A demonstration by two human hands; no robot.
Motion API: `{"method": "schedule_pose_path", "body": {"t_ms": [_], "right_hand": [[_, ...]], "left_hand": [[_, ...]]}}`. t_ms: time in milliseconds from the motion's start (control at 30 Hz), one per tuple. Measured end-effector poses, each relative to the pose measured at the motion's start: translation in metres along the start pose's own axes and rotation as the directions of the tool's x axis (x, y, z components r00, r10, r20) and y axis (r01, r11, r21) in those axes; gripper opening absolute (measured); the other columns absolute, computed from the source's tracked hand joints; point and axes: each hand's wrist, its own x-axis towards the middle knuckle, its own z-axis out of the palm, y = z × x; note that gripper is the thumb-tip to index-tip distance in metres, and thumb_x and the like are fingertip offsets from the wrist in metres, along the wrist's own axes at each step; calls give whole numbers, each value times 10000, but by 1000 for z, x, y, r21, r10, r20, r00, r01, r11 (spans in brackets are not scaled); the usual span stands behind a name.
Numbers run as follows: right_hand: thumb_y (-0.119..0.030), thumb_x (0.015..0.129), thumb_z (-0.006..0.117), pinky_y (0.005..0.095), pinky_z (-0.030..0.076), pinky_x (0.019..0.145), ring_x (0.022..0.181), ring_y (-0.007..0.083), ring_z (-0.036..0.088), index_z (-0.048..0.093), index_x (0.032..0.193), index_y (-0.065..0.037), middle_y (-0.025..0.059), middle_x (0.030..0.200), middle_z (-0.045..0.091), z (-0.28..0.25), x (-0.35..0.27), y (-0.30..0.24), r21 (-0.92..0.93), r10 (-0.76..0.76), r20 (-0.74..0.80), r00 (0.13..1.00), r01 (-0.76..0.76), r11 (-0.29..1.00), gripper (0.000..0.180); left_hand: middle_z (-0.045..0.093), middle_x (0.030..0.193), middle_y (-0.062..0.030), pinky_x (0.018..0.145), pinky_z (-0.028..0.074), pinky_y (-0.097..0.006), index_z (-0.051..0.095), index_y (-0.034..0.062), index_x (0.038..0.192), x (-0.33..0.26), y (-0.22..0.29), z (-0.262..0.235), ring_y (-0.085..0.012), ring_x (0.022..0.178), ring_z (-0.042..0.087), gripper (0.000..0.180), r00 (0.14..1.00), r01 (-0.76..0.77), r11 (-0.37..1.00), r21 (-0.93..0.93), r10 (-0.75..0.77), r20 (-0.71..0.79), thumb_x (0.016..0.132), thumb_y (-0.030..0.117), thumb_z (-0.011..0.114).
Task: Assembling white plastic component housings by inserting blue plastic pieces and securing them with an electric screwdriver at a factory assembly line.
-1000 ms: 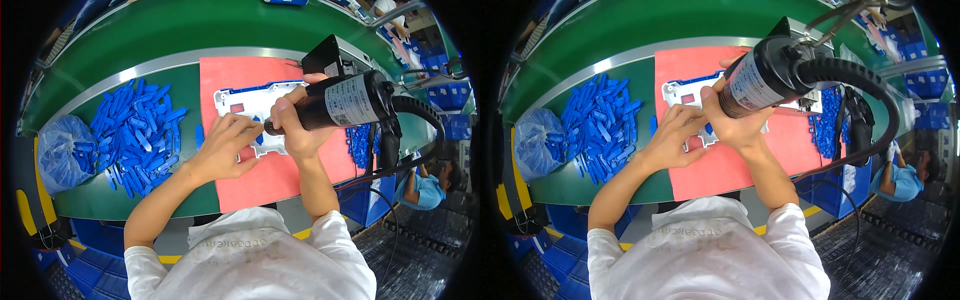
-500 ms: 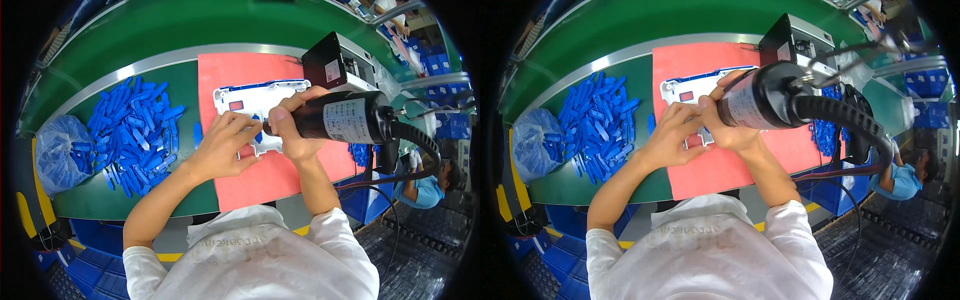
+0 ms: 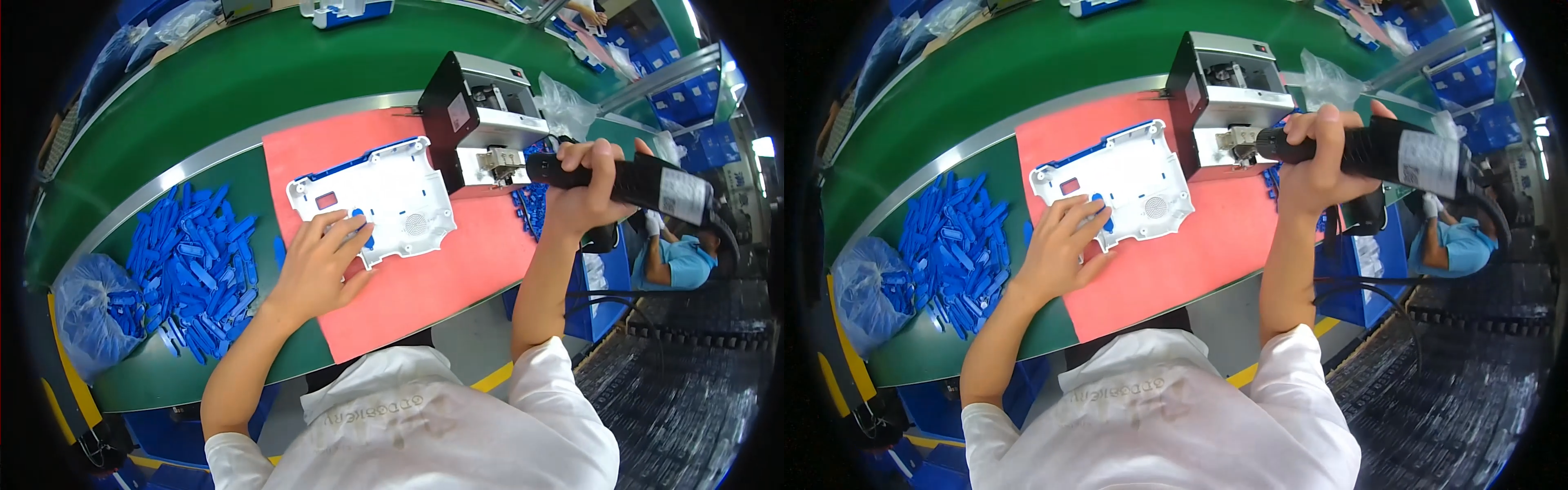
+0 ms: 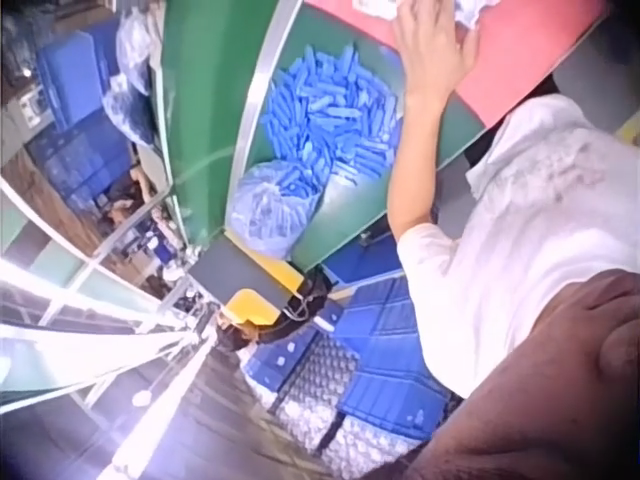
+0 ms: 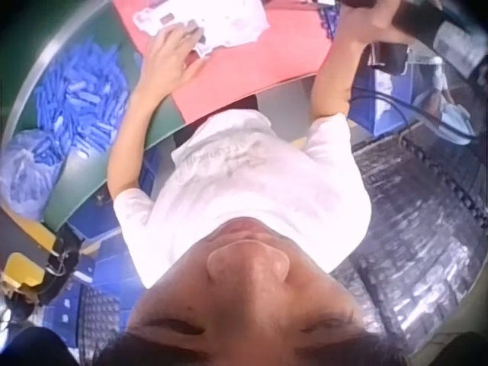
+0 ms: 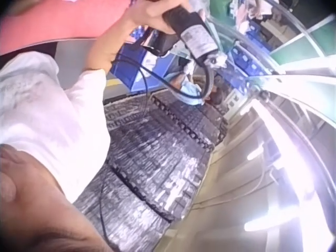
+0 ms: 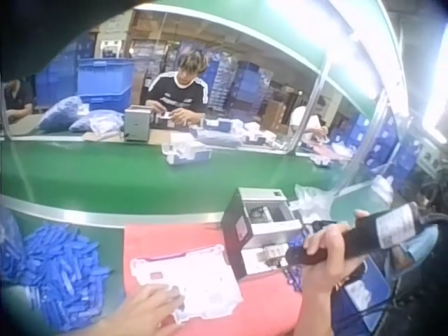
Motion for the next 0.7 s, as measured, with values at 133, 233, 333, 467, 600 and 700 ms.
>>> {"method": "schedule_pose_path", "body": {"t_ms": [133,233,333,467,600,700], "right_hand": [[82,812,605,288,468,561,488,126,534,410,1196,68,47,606,555,-14,-2,25,-126,41,33,999,-37,991,431],[93,802,581,349,478,529,478,153,515,402,1224,44,67,629,538,-25,-8,33,-243,97,75,993,-76,967,460],[100,803,573,346,473,525,485,152,514,402,1223,45,66,644,540,-26,-9,32,-215,111,82,990,-91,972,457],[102,810,564,337,464,507,479,147,505,402,1224,41,62,639,530,-27,-7,30,-205,148,118,982,-122,971,449],[103,822,556,323,443,472,462,142,492,407,1218,33,60,638,524,-30,-10,24,-215,152,146,978,-119,969,428],[107,816,554,328,444,475,463,145,492,411,1215,26,60,644,527,-30,-14,18,-211,178,124,976,-150,966,432]], "left_hand": [[596,1199,-121,943,451,-432,653,13,1116,-4,-3,4,-344,1148,516,485,999,18,999,-43,-20,-47,685,200,773],[597,1205,-120,953,448,-431,655,9,1110,-4,-4,5,-345,1150,515,491,998,30,995,-90,-35,-55,672,190,782],[598,1211,-120,951,449,-431,655,13,1112,-4,-4,6,-344,1155,512,496,997,43,994,-98,-48,-54,665,181,788],[598,1213,-120,951,449,-432,655,17,1112,-3,-4,6,-344,1158,511,494,997,46,993,-108,-53,-62,666,181,790],[598,1214,-120,952,446,-432,656,21,1103,-4,-4,4,-345,1159,511,484,996,52,992,-118,-59,-59,668,180,795],[596,1215,-119,951,445,-431,657,23,1097,-5,-4,5,-345,1159,511,477,996,47,991,-128,-55,-65,667,174,798]]}}
